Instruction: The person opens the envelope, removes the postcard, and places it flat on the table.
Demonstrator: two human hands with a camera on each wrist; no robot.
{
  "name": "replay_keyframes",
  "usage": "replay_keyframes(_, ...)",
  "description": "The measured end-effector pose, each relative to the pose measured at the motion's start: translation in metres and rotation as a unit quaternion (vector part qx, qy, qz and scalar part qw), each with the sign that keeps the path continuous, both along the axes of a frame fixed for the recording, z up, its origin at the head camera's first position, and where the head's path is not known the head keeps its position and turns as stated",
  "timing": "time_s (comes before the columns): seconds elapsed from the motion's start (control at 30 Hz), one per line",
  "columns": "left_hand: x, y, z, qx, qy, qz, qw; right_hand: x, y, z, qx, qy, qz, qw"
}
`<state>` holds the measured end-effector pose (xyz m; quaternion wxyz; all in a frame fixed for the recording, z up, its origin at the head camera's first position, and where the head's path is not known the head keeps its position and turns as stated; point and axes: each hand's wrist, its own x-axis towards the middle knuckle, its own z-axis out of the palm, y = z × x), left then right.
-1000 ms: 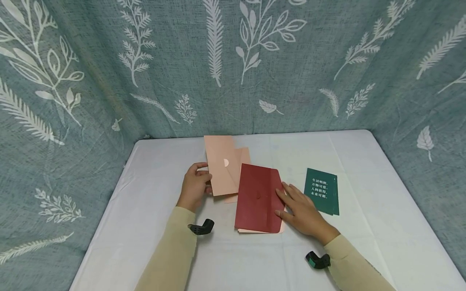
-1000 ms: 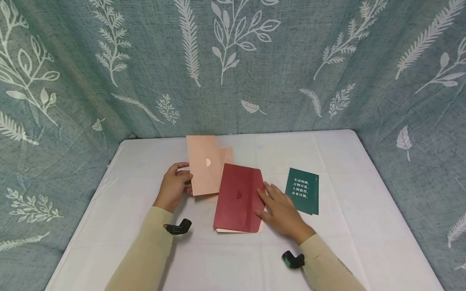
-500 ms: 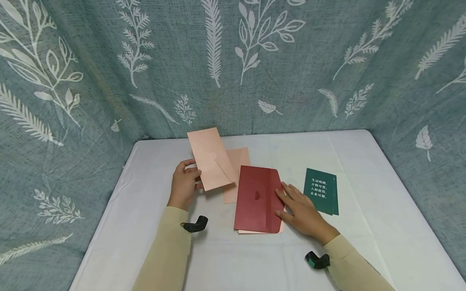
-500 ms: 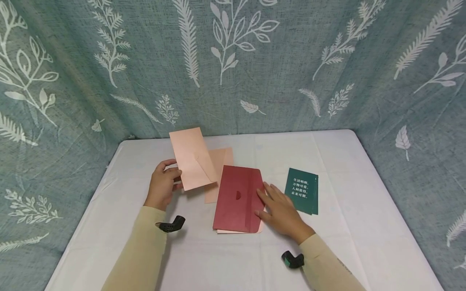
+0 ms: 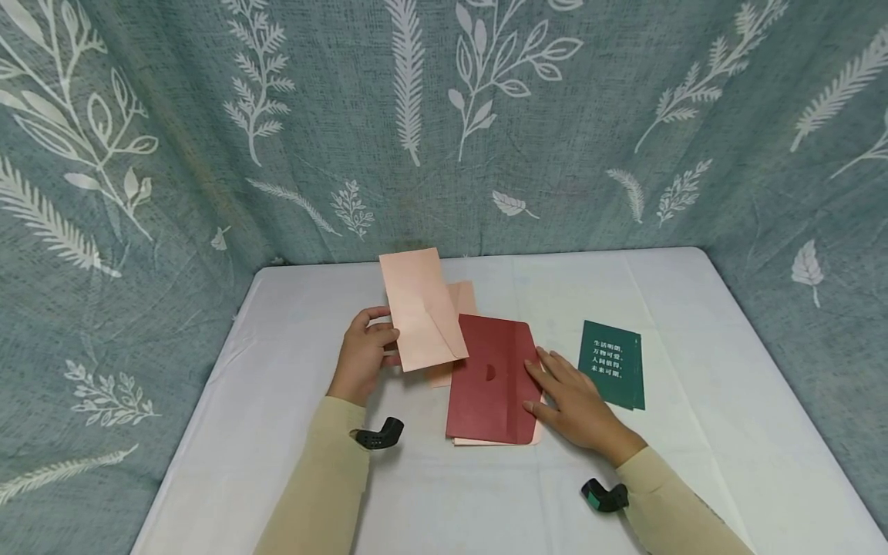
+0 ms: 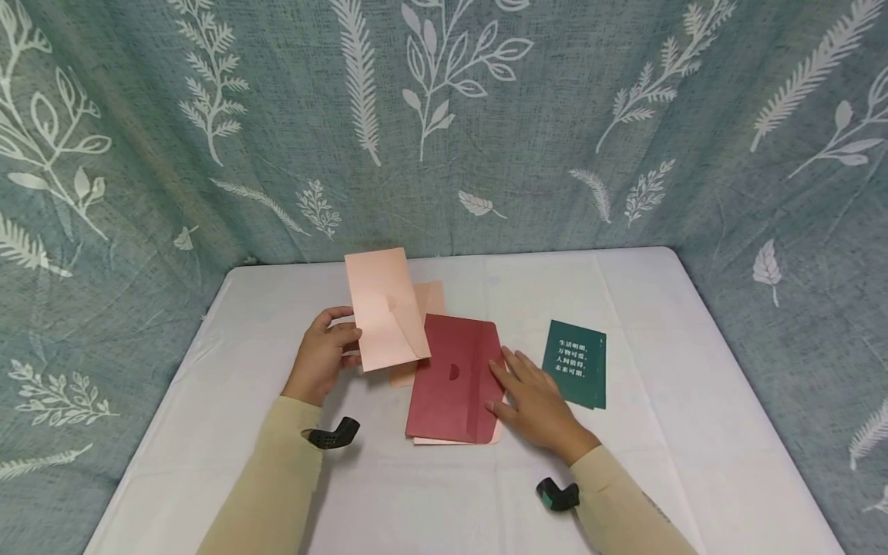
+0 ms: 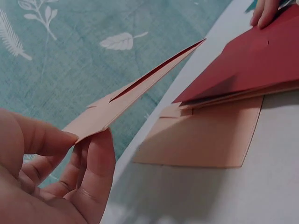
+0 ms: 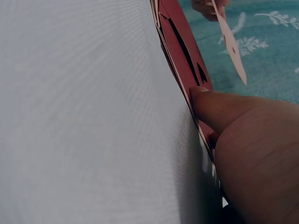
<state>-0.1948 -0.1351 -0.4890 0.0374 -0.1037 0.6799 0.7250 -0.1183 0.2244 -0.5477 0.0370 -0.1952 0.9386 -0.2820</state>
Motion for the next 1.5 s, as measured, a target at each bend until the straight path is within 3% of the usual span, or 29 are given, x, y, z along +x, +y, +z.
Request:
replay_keyframes(0.53,0.011,0.022,-0.003,0.016,-0.026,-0.123,0.9919,-0.001,0.001,-0.001,0.000,0.003,0.005,1.0000)
replay_keyframes(1.13,0.024,0.034,-0.015,0.053,-0.063,-0.210,0.9743,-0.001,0.001,-0.001,-0.003,0.004,0.008,1.0000)
replay_keyframes(1.5,0.031,0.042,-0.027,0.053,-0.076,-0.239,0.9665,-0.001,0.001,-0.002,-0.001,0.001,0.005,1.0000)
